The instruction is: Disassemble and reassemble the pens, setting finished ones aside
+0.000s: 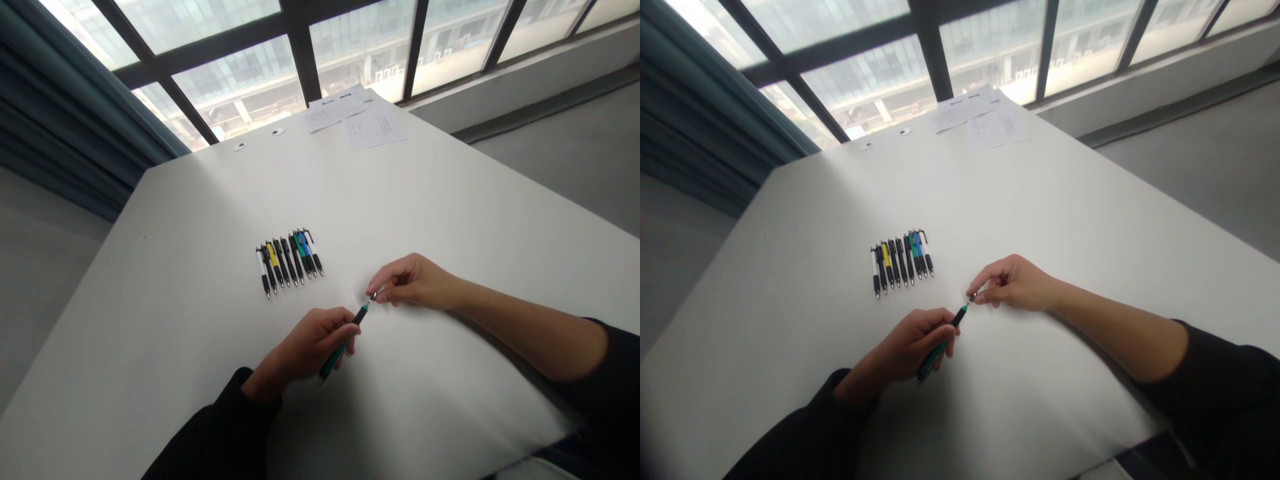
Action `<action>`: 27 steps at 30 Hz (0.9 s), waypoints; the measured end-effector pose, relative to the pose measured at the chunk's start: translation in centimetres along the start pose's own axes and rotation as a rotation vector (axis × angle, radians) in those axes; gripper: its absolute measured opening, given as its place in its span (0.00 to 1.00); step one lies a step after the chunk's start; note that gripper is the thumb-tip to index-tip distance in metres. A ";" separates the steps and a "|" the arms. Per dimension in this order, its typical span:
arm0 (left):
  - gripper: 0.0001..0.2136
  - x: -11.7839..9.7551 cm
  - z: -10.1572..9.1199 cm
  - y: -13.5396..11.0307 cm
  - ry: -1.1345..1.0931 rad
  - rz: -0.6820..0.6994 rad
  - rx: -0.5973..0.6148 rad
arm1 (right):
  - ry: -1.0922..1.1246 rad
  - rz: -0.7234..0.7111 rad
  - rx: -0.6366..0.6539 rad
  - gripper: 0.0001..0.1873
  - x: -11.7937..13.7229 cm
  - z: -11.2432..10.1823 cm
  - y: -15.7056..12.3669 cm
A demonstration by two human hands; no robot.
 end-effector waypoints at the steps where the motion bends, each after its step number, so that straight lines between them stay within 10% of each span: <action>1: 0.15 -0.1 0.0 0.0 0.005 -0.003 0.002 | 0.003 -0.005 0.001 0.17 0.0 0.0 0.0; 27: 0.16 -0.9 -0.1 0.1 0.127 -0.084 0.023 | -0.291 -0.034 0.084 0.17 0.9 1.8 0.1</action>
Point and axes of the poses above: each hand's wrist, its own y-axis towards the middle knuckle, its own z-axis out of the palm, x = y × z, the point moved 2 cm from there along y, towards the middle knuckle, and after that the axes turned 11 degrees about x, right-handed, at the moved point
